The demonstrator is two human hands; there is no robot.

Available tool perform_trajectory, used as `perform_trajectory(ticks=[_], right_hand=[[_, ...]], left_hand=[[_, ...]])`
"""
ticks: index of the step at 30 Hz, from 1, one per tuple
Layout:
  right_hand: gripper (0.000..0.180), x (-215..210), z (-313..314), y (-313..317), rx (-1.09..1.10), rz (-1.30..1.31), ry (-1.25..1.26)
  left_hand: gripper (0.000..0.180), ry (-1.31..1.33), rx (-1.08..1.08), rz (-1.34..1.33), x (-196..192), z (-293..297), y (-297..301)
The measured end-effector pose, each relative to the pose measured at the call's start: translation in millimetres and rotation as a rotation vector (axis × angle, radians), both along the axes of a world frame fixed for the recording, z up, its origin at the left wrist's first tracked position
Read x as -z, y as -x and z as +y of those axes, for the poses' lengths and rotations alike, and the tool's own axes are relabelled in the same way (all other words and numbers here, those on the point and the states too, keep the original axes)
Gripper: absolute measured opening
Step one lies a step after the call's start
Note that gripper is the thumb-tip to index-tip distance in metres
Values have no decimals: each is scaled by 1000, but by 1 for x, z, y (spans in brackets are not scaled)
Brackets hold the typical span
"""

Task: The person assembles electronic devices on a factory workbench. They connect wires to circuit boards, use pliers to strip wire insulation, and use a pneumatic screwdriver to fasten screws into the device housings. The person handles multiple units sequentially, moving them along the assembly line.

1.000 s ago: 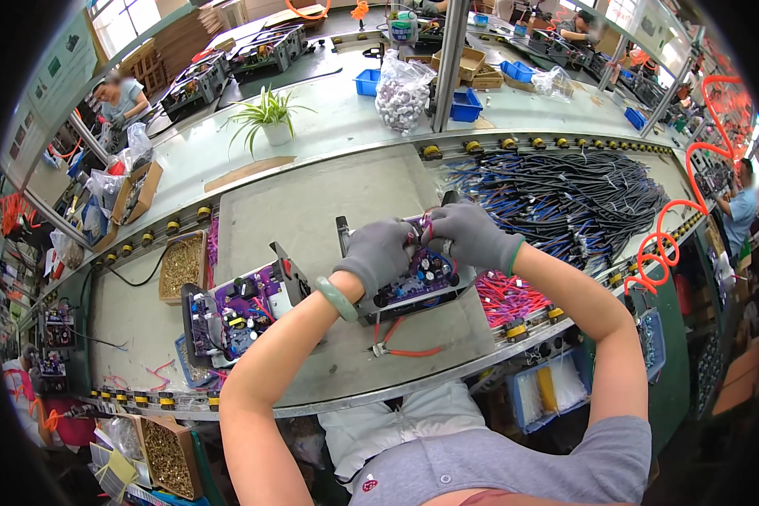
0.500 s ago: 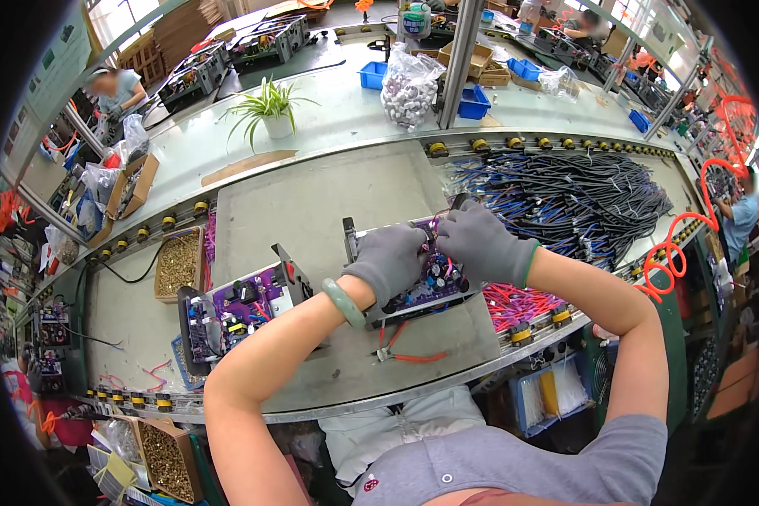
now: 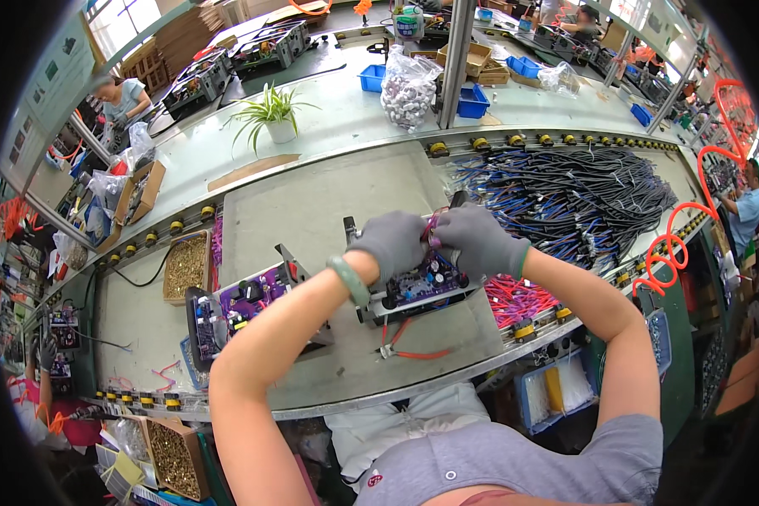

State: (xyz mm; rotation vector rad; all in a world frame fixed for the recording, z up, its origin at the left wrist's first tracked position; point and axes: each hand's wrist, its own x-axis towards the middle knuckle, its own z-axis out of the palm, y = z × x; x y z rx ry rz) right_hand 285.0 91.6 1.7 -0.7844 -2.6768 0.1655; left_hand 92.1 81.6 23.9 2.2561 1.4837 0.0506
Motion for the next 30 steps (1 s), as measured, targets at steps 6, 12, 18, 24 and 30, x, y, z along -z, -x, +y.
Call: perform_trajectory(ticks=[6,12,18,24,30], right_hand=[[13,11,-1,-5,90,576,335],[13,11,-3,-8,109,541,307],[12,11,-3,-7,93,614,374],[9,10,-1,-8,87,558,329],[9,11,-2,-8,76,526,310]], left_hand=[[34,20,-168,-323,20,5,8],[33,1,-149,-221,22,4,3],[27,15,-170,-286,25,-3,1],[22,-163,53,-114,33,-3,-2],[18,-187,91,-57,30,-5,-5]])
